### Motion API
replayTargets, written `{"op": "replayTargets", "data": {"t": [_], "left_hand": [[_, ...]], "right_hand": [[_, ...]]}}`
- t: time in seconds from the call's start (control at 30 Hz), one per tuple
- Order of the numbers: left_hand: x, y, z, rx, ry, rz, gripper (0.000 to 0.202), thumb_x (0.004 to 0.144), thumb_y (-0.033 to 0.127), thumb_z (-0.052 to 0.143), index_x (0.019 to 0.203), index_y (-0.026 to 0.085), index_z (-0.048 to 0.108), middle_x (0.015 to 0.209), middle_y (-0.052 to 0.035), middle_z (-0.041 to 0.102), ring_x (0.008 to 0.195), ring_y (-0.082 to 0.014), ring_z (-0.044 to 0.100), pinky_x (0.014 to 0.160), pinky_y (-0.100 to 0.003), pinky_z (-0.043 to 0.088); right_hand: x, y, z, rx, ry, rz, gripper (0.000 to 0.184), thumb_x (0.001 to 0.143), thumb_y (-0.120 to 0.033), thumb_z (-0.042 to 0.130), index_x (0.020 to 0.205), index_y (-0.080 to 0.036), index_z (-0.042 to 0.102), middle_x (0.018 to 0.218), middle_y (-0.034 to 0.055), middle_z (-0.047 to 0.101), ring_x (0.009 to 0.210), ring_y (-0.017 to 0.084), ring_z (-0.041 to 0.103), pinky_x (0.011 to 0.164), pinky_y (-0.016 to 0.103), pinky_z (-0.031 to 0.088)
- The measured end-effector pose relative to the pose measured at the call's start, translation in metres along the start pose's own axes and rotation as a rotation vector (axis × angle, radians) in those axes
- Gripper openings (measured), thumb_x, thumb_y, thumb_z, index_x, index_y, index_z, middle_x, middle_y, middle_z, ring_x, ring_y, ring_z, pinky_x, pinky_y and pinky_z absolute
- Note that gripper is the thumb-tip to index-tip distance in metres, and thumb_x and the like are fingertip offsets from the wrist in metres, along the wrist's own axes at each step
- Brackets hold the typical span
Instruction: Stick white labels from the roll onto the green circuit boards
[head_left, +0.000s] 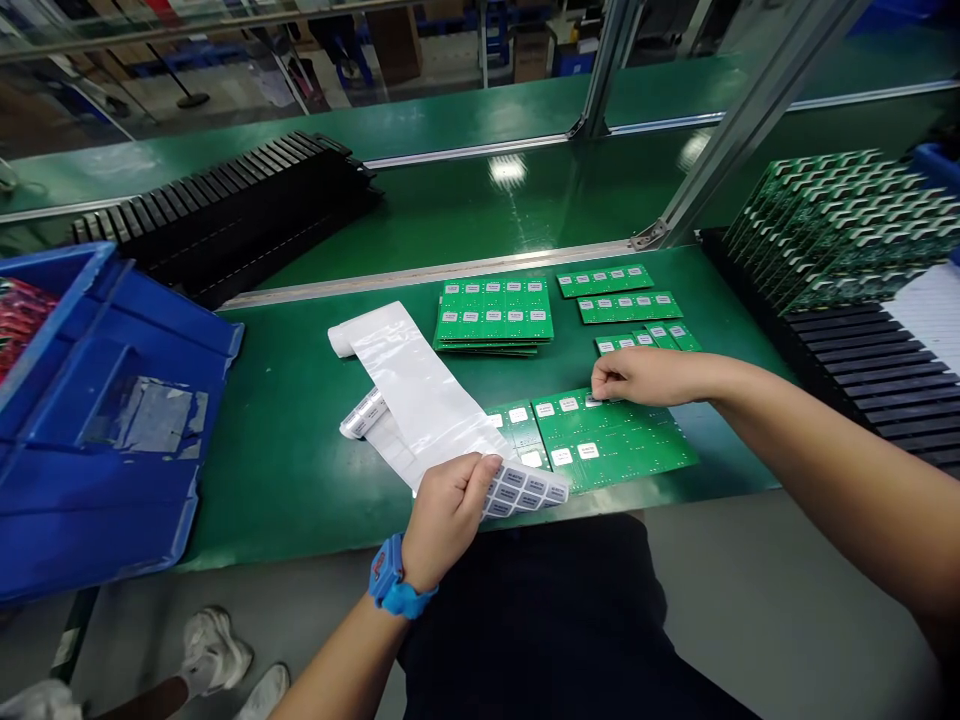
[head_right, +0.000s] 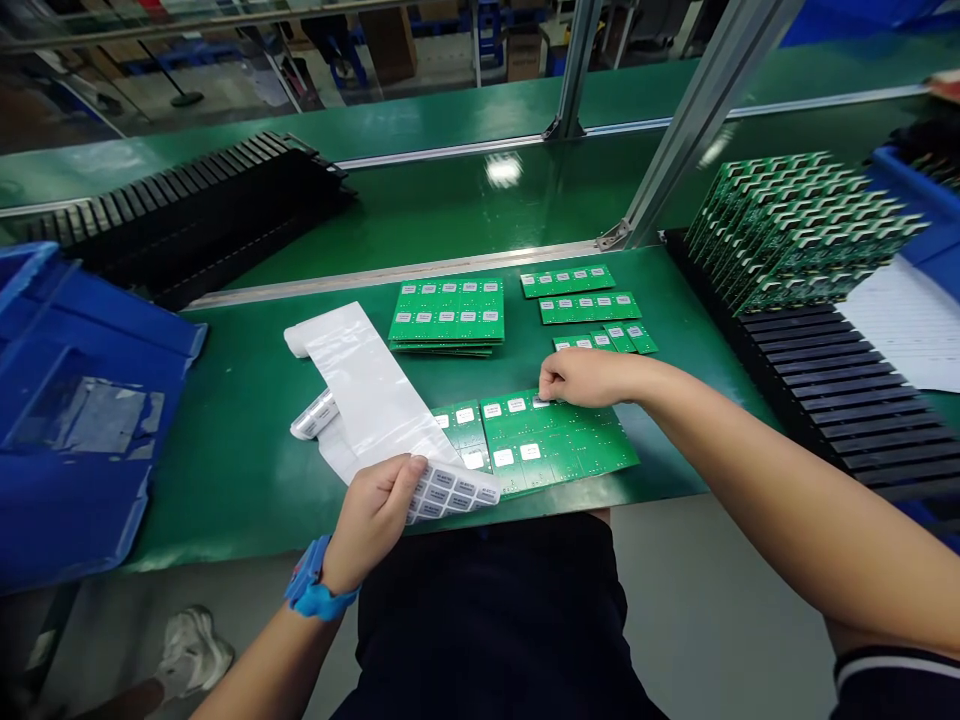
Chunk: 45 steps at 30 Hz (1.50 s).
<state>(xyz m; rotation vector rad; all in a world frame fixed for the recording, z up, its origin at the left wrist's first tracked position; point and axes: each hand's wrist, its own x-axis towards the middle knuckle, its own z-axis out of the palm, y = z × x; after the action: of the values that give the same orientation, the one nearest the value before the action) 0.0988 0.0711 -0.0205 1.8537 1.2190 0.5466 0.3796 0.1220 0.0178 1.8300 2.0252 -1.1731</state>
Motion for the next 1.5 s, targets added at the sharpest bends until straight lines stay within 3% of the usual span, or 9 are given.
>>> {"op": "replayTargets", "data": {"t": [0.27, 0.4, 0.5, 0.6, 0.77, 0.97, 1.17, 1.33, 1.5], "left_hand": [[0.001, 0.000, -0.001, -0.003, 0.019, -0.003, 0.043, 0.091, 0.037, 0.036, 0.053, 0.018, 0.034, 0.049, 0.0050, 0.032, 0.047, -0.0082, 0.033, 0.047, -0.021, 0.027], [0.000, 0.002, -0.001, -0.056, 0.028, 0.006, 0.034, 0.091, 0.035, 0.038, 0.074, 0.018, 0.063, 0.071, -0.0004, 0.062, 0.070, -0.0125, 0.058, 0.062, -0.020, 0.042], [-0.003, 0.003, -0.001, -0.095, 0.111, -0.018, 0.030, 0.090, 0.033, 0.043, 0.112, 0.021, 0.060, 0.088, -0.0013, 0.068, 0.078, -0.0136, 0.061, 0.064, -0.020, 0.046], [-0.007, 0.005, -0.004, -0.103, 0.227, -0.030, 0.032, 0.089, 0.031, 0.047, 0.118, 0.023, 0.056, 0.081, 0.0007, 0.068, 0.067, -0.0119, 0.061, 0.057, -0.019, 0.046], [-0.009, 0.009, -0.005, -0.192, 0.241, -0.014, 0.022, 0.084, 0.029, 0.056, 0.103, 0.023, 0.066, 0.104, -0.0022, 0.067, 0.097, -0.0181, 0.061, 0.083, -0.025, 0.049], [-0.006, 0.010, 0.003, -0.507, 0.211, -0.111, 0.056, 0.070, 0.026, 0.072, 0.120, 0.022, 0.049, 0.096, -0.0031, 0.065, 0.087, -0.0180, 0.064, 0.073, -0.026, 0.055], [-0.003, 0.013, -0.001, -0.348, 0.240, -0.099, 0.020, 0.074, 0.029, 0.068, 0.092, 0.020, 0.065, 0.079, -0.0004, 0.067, 0.071, -0.0135, 0.063, 0.063, -0.021, 0.051], [-0.003, 0.013, -0.003, -0.294, 0.214, -0.037, 0.014, 0.076, 0.028, 0.065, 0.087, 0.019, 0.066, 0.083, -0.0011, 0.069, 0.071, -0.0133, 0.063, 0.062, -0.020, 0.050], [-0.006, 0.010, -0.005, -0.216, 0.227, 0.075, 0.015, 0.084, 0.027, 0.054, 0.088, 0.020, 0.067, 0.081, -0.0015, 0.069, 0.073, -0.0127, 0.063, 0.065, -0.020, 0.049]], "right_hand": [[-0.015, 0.010, 0.019, -0.129, 0.447, -0.108, 0.021, 0.075, -0.031, 0.053, 0.092, -0.021, 0.049, 0.083, 0.0048, 0.058, 0.080, 0.021, 0.053, 0.064, 0.032, 0.039], [-0.018, 0.027, 0.008, 0.128, 0.228, -0.179, 0.020, 0.080, -0.028, 0.048, 0.098, -0.021, 0.044, 0.086, 0.0036, 0.059, 0.078, 0.018, 0.055, 0.067, 0.032, 0.042], [-0.016, 0.032, 0.001, 0.237, 0.072, -0.184, 0.022, 0.079, -0.028, 0.049, 0.099, -0.020, 0.044, 0.086, 0.0044, 0.059, 0.078, 0.017, 0.055, 0.068, 0.032, 0.043], [-0.014, 0.032, 0.001, 0.252, 0.061, -0.175, 0.022, 0.080, -0.027, 0.049, 0.099, -0.020, 0.044, 0.088, 0.0049, 0.059, 0.079, 0.017, 0.054, 0.069, 0.033, 0.043], [-0.011, 0.033, 0.006, 0.230, 0.089, -0.180, 0.018, 0.081, -0.026, 0.048, 0.097, -0.020, 0.044, 0.087, 0.0042, 0.059, 0.079, 0.017, 0.054, 0.068, 0.032, 0.043], [-0.018, 0.034, 0.017, 0.061, 0.223, -0.205, 0.007, 0.079, -0.024, 0.048, 0.086, -0.021, 0.048, 0.088, 0.0045, 0.057, 0.080, 0.018, 0.054, 0.070, 0.032, 0.044], [-0.039, -0.008, 0.038, -0.115, 0.709, -0.277, 0.013, 0.080, -0.027, 0.053, 0.090, -0.020, 0.053, 0.099, 0.0116, 0.050, 0.095, 0.026, 0.049, 0.078, 0.041, 0.043], [-0.035, -0.064, 0.057, 0.273, 0.487, -0.516, 0.024, 0.077, -0.033, 0.063, 0.097, -0.023, 0.056, 0.094, 0.0052, 0.057, 0.086, 0.019, 0.055, 0.074, 0.032, 0.046], [-0.024, -0.083, 0.065, 0.362, 0.419, -0.486, 0.011, 0.081, -0.022, 0.058, 0.072, -0.020, 0.063, 0.072, -0.0001, 0.059, 0.067, 0.012, 0.055, 0.060, 0.024, 0.042]]}}
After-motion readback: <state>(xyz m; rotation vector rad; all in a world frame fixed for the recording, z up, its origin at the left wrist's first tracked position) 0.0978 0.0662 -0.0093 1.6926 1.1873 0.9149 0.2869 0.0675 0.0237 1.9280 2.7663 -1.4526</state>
